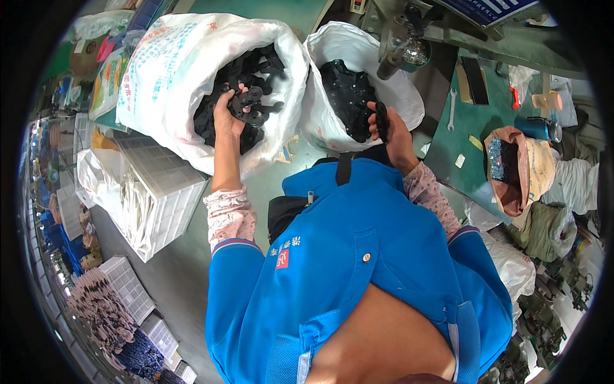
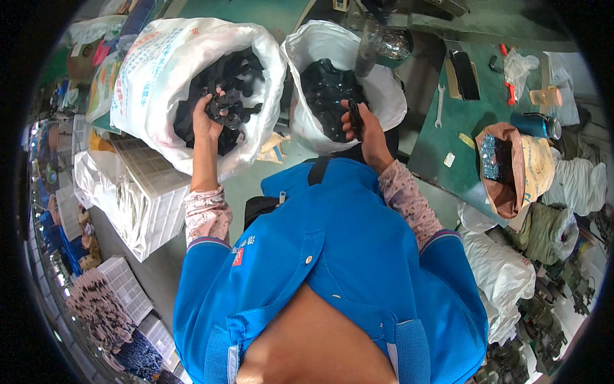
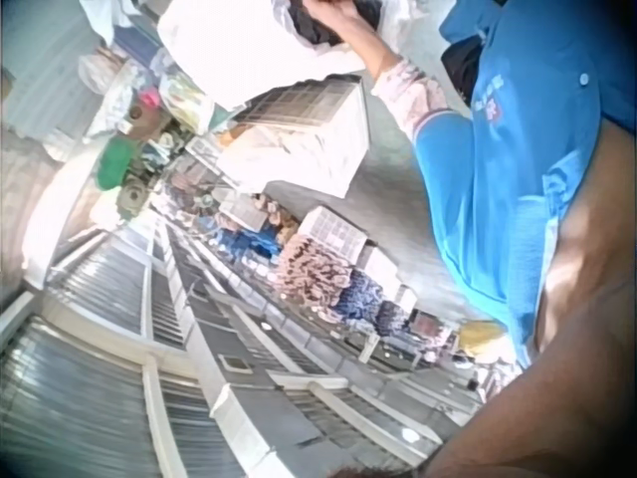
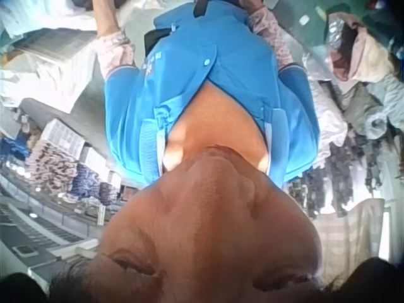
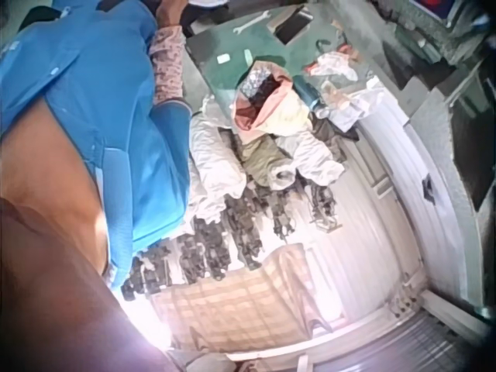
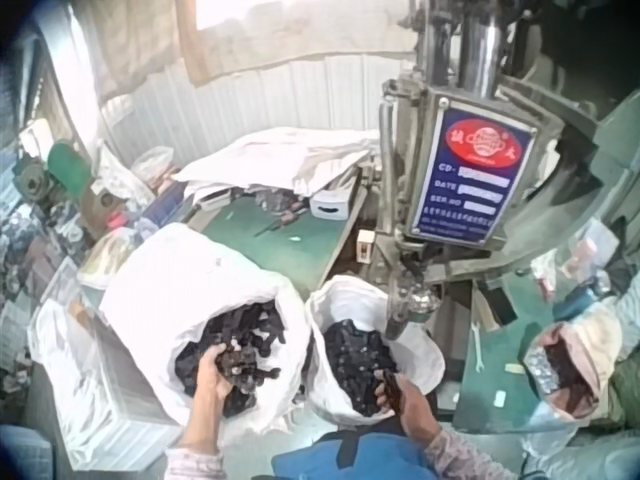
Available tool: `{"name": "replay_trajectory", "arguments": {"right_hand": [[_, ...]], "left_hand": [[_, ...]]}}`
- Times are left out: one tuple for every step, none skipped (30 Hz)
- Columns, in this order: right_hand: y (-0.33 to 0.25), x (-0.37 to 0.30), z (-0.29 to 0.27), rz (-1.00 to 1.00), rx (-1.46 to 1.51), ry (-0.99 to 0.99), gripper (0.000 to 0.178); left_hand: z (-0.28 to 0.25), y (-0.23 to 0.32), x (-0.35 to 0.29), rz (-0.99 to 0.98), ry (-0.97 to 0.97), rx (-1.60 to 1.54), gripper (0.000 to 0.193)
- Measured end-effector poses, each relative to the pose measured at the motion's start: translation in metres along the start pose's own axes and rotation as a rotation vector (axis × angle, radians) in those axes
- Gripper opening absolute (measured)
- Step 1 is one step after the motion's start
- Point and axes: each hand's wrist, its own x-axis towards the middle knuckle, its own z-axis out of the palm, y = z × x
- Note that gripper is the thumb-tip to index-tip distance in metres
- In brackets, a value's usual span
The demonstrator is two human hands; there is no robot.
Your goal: The person repeatedly picks small black plastic components from a white sack, places them into a metal fixture, and secures them by pulling a lever. The person then removes the assembled unit and returns it to the sack. This cycle continues throughout the clip.
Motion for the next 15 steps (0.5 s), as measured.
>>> {"name": "replay_trajectory", "arguments": {"right_hand": [[-0.004,-0.001,0.005,0.016,0.027,-0.008,0.033],[-0.006,-0.001,0.008,0.032,0.055,-0.015,0.031],[-0.004,0.001,0.006,0.028,-0.017,-0.035,0.029],[0.001,0.006,0.003,0.017,-0.087,-0.051,0.026],[0.002,0.008,0.003,0.010,-0.160,-0.071,0.023],[0.004,0.007,0.006,-0.023,-0.175,-0.085,0.021],[0.006,0.007,0.014,-0.056,-0.185,-0.102,0.019],[0.006,0.007,0.021,-0.092,-0.199,-0.114,0.017],[0.005,0.007,0.026,-0.101,-0.219,-0.147,0.017],[0.002,0.008,0.031,-0.112,-0.238,-0.180,0.017],[0.000,0.008,0.034,-0.123,-0.258,-0.211,0.017],[-0.003,0.009,0.036,-0.119,-0.252,-0.233,0.017],[-0.005,0.010,0.038,-0.116,-0.246,-0.255,0.017],[-0.007,0.010,0.040,-0.112,-0.240,-0.276,0.017],[-0.010,0.010,0.043,-0.117,-0.209,-0.295,0.017]], "left_hand": [[0.002,-0.001,-0.002,-0.026,-0.022,-0.051,0.028],[0.004,-0.003,-0.005,-0.051,-0.045,-0.102,0.030],[0.007,-0.007,-0.008,-0.077,-0.067,-0.154,0.031],[0.023,-0.007,-0.018,-0.048,-0.109,-0.132,0.031],[0.027,-0.011,-0.020,-0.069,-0.135,-0.159,0.031],[0.030,-0.015,-0.022,-0.091,-0.161,-0.186,0.031],[0.038,-0.019,-0.025,-0.098,-0.169,-0.238,0.031],[0.047,-0.023,-0.027,-0.089,-0.145,-0.241,0.032],[0.055,-0.026,-0.030,-0.107,-0.188,-0.267,0.032],[0.062,-0.028,-0.032,-0.124,-0.233,-0.293,0.033],[0.069,-0.031,-0.033,-0.152,-0.336,-0.336,0.033],[0.075,-0.033,-0.035,-0.172,-0.350,-0.340,0.033],[0.084,-0.033,-0.039,-0.185,-0.349,-0.349,0.034],[0.092,-0.034,-0.041,-0.199,-0.348,-0.358,0.034],[0.095,-0.035,-0.041,-0.211,-0.370,-0.346,0.034]]}}
